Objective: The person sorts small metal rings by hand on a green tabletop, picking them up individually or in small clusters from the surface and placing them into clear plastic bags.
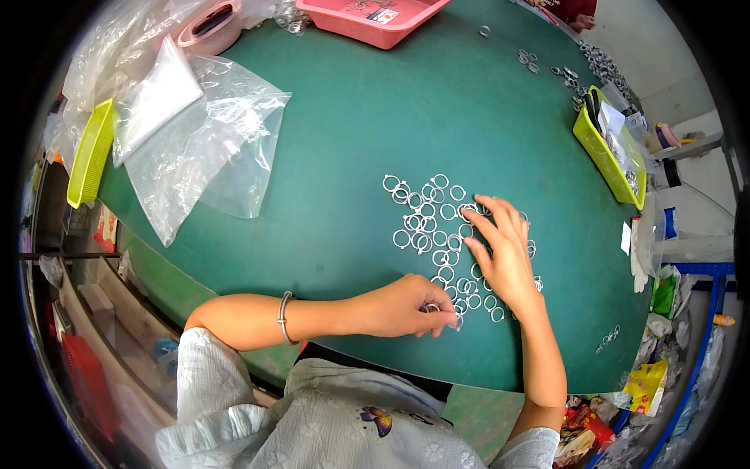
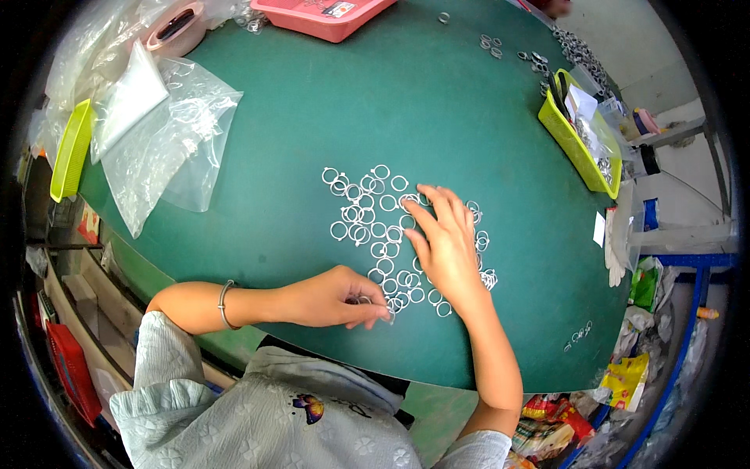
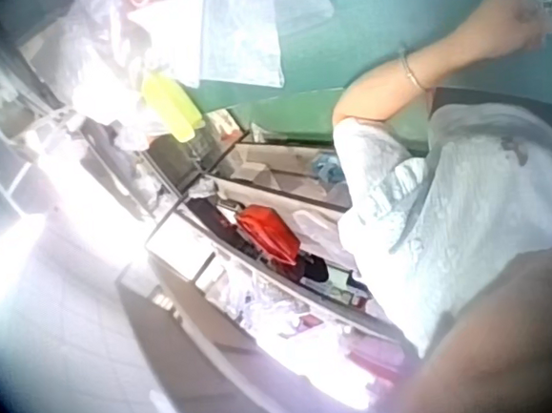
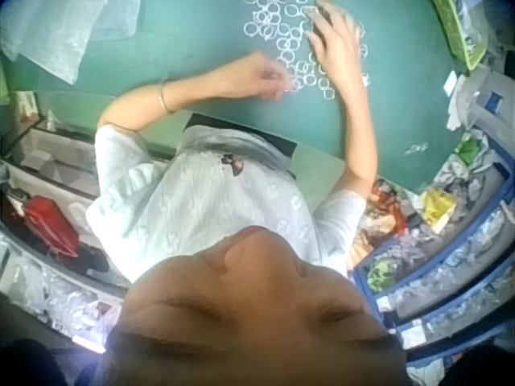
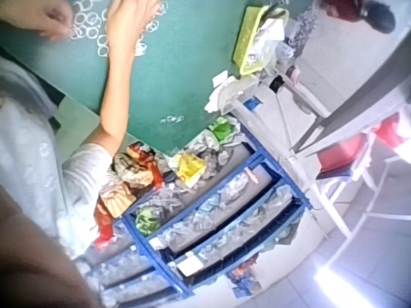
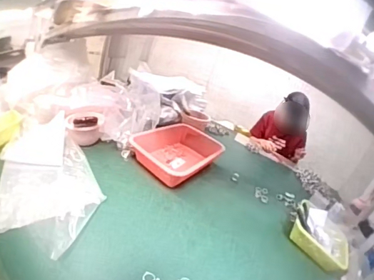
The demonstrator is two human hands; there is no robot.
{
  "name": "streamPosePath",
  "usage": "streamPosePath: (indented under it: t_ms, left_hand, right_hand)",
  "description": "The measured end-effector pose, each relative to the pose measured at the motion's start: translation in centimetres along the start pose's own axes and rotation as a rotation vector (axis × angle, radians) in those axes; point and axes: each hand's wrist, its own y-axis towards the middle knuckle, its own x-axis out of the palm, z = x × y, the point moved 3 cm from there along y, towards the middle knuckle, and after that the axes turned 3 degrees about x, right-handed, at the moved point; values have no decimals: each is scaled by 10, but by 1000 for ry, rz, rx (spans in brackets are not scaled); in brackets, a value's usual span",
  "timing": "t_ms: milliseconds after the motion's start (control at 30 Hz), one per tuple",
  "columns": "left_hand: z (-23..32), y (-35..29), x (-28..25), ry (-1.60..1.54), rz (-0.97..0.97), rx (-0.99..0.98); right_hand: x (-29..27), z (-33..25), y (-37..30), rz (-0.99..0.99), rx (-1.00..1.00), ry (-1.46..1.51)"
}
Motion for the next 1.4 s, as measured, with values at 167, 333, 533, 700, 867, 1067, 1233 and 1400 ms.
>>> streamPosePath:
  t_ms: [167, 333, 533, 700, 867, 1067, 1233, 1400]
  left_hand:
    - [-3, -2, 4, 49, -82, -1]
    - [-5, -5, 10, 148, -208, 8]
    - [-8, -9, 16, 193, -284, -13]
    - [-5, -6, 13, 155, -256, -42]
    - [-8, 0, 9, 31, -94, -12]
    - [-6, -1, 4, -98, 166, 84]
    - [-1, -3, 8, -65, 197, 117]
    - [-1, -3, 10, 56, 79, 90]
  right_hand:
    - [-11, 11, -24, -105, 52, 90]
    - [-36, 22, -46, -173, 126, 145]
    - [-35, 4, -57, 29, 151, 68]
    - [-15, -18, -64, -110, 76, 81]
    - [-12, -9, -73, 25, 143, 163]
    - [-6, -14, -95, 46, 614, 1211]
    - [-3, -30, -97, 132, 486, 1040]
    - [-8, -38, -101, 139, 439, 784]
